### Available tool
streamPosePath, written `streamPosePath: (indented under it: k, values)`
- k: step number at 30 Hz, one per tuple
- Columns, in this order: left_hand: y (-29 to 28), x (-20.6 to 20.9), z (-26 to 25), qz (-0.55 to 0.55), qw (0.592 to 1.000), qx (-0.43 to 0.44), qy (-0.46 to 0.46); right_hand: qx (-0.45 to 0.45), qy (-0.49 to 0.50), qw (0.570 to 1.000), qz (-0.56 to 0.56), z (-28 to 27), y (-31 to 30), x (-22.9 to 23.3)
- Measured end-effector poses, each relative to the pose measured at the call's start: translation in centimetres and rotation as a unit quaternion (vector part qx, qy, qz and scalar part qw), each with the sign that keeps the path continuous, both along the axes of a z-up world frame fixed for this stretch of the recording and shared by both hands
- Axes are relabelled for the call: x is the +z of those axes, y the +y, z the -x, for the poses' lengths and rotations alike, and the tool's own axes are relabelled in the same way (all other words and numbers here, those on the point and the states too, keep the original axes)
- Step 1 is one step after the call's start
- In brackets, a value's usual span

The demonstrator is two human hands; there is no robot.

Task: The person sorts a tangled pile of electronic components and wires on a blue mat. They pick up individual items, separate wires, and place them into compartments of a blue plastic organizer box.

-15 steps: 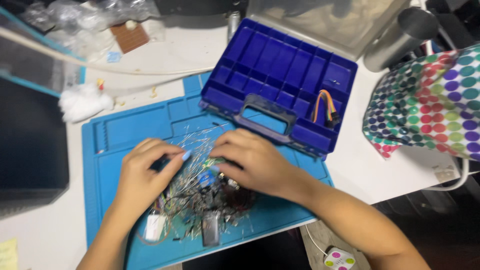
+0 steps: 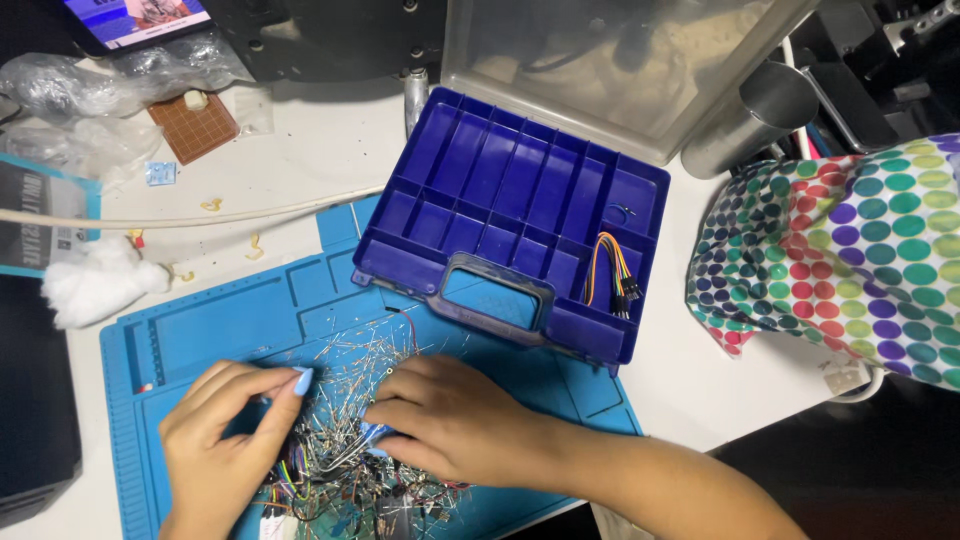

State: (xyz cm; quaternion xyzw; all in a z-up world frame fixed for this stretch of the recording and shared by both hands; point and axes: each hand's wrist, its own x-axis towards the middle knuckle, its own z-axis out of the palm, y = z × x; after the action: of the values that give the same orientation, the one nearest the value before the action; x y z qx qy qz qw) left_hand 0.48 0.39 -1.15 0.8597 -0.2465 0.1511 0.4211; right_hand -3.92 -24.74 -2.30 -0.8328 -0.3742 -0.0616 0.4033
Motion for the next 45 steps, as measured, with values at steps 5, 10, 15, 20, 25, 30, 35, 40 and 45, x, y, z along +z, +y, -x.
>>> streamPosePath:
  k: [5, 10, 15, 20, 25, 30, 35, 40, 45]
  values:
    - [-0.7, 0.8, 0.1, -0.001, 1.000, -0.028, -0.015, 0.001, 0.002, 1.000, 0.015, -0.9, -0.3, -0.2]
    - [-0.1, 1.0, 0.1, 0.001, 0.999, -0.032, -0.030, 0.019, -0.008, 0.997, -0.069, -1.5, -0.3, 1.7]
    - [0.5, 0.7, -0.4, 0.081, 0.994, -0.070, -0.038, -0.050, 0.037, 0.996, -0.070, -2.1, -0.6, 0.3]
    - [0.2, 0.9, 0.7, 0.083, 0.992, -0.088, -0.043, -0.061, 0.056, 0.993, -0.081, -2.0, -0.7, 0.9]
    - [0.2, 1.4, 1.1, 0.090, 0.990, -0.096, -0.054, -0.071, 0.057, 0.994, -0.059, -1.5, -0.9, 1.4]
    - [1.2, 3.0, 1.4, 0.032, 0.991, -0.129, -0.009, -0.080, 0.065, 0.993, -0.057, -1.1, -0.7, 2.0]
    - [2.4, 4.0, 1.3, -0.089, 0.983, -0.162, -0.009, -0.069, 0.042, 0.997, 0.004, -0.7, -1.0, 2.4]
    - [3.4, 4.4, 0.8, -0.188, 0.961, -0.195, 0.051, -0.077, 0.010, 0.996, 0.052, 0.0, -1.6, 3.6]
    - [4.3, 3.8, -0.1, -0.036, 0.951, -0.251, 0.180, -0.056, -0.074, 0.994, 0.055, 1.1, -1.2, 5.9]
